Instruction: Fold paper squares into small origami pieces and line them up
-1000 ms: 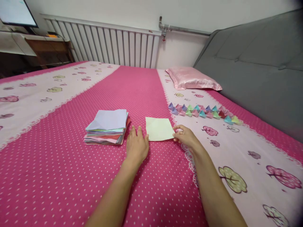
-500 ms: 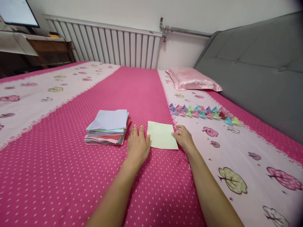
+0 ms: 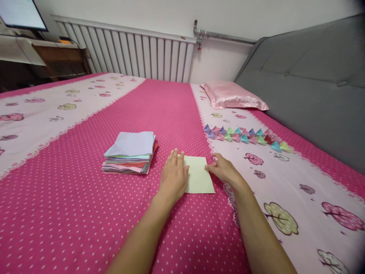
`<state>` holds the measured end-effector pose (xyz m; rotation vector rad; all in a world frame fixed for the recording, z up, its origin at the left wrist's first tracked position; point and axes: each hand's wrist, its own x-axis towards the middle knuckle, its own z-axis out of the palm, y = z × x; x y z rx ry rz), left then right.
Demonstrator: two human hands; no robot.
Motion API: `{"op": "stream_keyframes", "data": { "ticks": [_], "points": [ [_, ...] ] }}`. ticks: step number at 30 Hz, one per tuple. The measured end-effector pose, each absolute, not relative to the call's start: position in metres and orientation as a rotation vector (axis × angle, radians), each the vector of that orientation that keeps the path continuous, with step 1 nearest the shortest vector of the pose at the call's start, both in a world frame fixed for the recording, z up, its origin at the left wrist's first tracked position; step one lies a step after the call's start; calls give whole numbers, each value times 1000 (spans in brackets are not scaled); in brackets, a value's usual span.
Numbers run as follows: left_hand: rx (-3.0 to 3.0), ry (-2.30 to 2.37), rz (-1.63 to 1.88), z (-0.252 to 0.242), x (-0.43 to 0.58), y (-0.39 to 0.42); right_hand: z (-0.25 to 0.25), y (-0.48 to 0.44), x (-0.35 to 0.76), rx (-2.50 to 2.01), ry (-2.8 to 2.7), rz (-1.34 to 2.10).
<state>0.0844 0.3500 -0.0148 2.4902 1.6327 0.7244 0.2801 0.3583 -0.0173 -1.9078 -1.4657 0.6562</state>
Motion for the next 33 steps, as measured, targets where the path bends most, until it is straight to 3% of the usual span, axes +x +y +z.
{"op": "stream_keyframes", "data": {
  "ticks": [4,7,13,33],
  "points": [
    [2572,1539,711,-18,89,351,-1,357,255,-1776,-1600,245],
    [2624,1438,664,-19,93,351,0,353,223,-1491,-1744,404],
    [2672,1303,521,-38,89,357,-37,351,189,-1449,-1859,685],
    [2674,1510,276,-52,85,365,-54,357,195,-1901,-1918,508]
  ]
}}
